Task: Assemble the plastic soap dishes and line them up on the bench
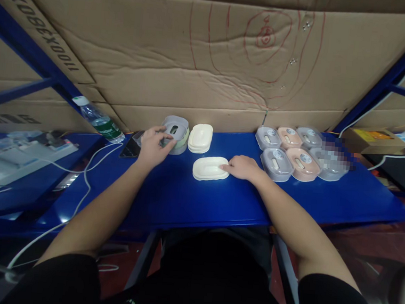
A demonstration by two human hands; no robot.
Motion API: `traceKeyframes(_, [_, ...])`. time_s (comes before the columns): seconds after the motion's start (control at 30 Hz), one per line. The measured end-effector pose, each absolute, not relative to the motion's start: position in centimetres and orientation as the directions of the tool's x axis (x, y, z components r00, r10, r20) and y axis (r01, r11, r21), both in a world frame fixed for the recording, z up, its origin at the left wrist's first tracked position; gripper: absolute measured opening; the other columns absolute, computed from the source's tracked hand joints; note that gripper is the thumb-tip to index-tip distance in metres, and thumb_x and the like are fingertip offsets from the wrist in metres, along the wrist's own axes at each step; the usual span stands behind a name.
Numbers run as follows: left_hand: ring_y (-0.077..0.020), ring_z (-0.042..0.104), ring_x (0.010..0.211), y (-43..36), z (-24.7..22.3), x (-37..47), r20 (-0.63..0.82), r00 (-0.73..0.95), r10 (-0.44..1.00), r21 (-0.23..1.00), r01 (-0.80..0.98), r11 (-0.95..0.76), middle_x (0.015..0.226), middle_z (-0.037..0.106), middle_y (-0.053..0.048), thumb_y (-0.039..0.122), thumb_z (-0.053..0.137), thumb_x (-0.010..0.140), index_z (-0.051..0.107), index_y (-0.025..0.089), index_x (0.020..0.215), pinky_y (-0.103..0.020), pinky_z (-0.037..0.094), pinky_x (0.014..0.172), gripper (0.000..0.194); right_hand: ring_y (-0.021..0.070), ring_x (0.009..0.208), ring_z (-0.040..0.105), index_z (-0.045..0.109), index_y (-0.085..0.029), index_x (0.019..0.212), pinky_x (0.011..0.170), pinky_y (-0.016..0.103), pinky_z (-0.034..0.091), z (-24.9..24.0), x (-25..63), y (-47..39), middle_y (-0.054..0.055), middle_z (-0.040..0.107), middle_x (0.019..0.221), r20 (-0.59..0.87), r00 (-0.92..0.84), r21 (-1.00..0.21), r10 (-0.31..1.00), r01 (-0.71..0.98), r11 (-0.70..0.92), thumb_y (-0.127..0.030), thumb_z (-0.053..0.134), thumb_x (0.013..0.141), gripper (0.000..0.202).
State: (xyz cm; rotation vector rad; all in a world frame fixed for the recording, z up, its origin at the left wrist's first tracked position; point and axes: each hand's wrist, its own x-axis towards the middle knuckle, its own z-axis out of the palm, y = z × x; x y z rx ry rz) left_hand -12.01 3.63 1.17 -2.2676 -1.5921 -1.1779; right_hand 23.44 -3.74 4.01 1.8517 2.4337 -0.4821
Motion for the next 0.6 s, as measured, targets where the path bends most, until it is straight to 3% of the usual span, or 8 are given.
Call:
traceKeyframes(0.2, [-0.0348, 0.061, 0.133, 3.4, 1.5, -11.8, 0.688, 0.139, 0.712, 0.311, 0.830, -0.462, 0.139, 0.066, -0.013, 0.039, 0.071, 0.094, 0.071, 0.023, 0.098, -0.055, 0.038, 0.116, 0.017, 0.0214, 0.074, 0.065, 0.069, -0.023, 0.072, 0.063, 0.032, 0.032, 3.7, 24.1, -3.7, 0.006, 0.072, 0.074, -0.139, -0.485, -0.273, 0.864, 0.857, 0.437, -0.079, 0.036, 0.102, 0.071])
traceKeyframes(0.4, [-0.0328, 0.063, 0.131, 3.2, 2.0, -11.8, 0.814, 0.016, 0.581, 0.366, 0.762, -0.534, 0.134, 0.069, -0.015, 0.049, 0.063, 0.097, 0.063, 0.023, 0.099, -0.053, 0.040, 0.114, 0.026, 0.0213, 0.076, 0.065, 0.067, -0.022, 0.075, 0.065, 0.032, 0.033, 3.2, 24.2, -3.5, 0.005, 0.073, 0.077, -0.064, -0.517, -0.310, 0.853, 0.823, 0.475, -0.072, 0.044, 0.104, 0.062])
traceKeyframes(0.5, [-0.0308, 0.063, 0.128, 2.7, 2.3, -11.3, 0.857, -0.016, 0.515, 0.394, 0.666, -0.634, 0.132, 0.068, -0.017, 0.060, 0.049, 0.104, 0.055, 0.024, 0.102, -0.051, 0.044, 0.110, 0.037, 0.0224, 0.079, 0.068, 0.073, -0.022, 0.089, 0.068, 0.032, 0.038, 3.2, 24.1, -3.5, 0.005, 0.076, 0.084, 0.057, -0.468, -0.345, 0.882, 0.820, 0.457, -0.066, 0.051, 0.104, 0.051])
traceKeyframes(0.6, [-0.0292, 0.065, 0.123, 1.7, 2.6, -10.2, 0.885, -0.024, 0.464, 0.406, 0.527, -0.747, 0.125, 0.070, -0.016, 0.071, 0.038, 0.105, 0.049, 0.025, 0.101, -0.050, 0.048, 0.107, 0.047, 0.0234, 0.081, 0.071, 0.074, -0.022, 0.117, 0.071, 0.033, 0.045, 3.3, 24.0, -3.6, 0.006, 0.079, 0.091, 0.219, -0.374, -0.427, 0.901, 0.794, 0.433, -0.062, 0.055, 0.103, 0.046])
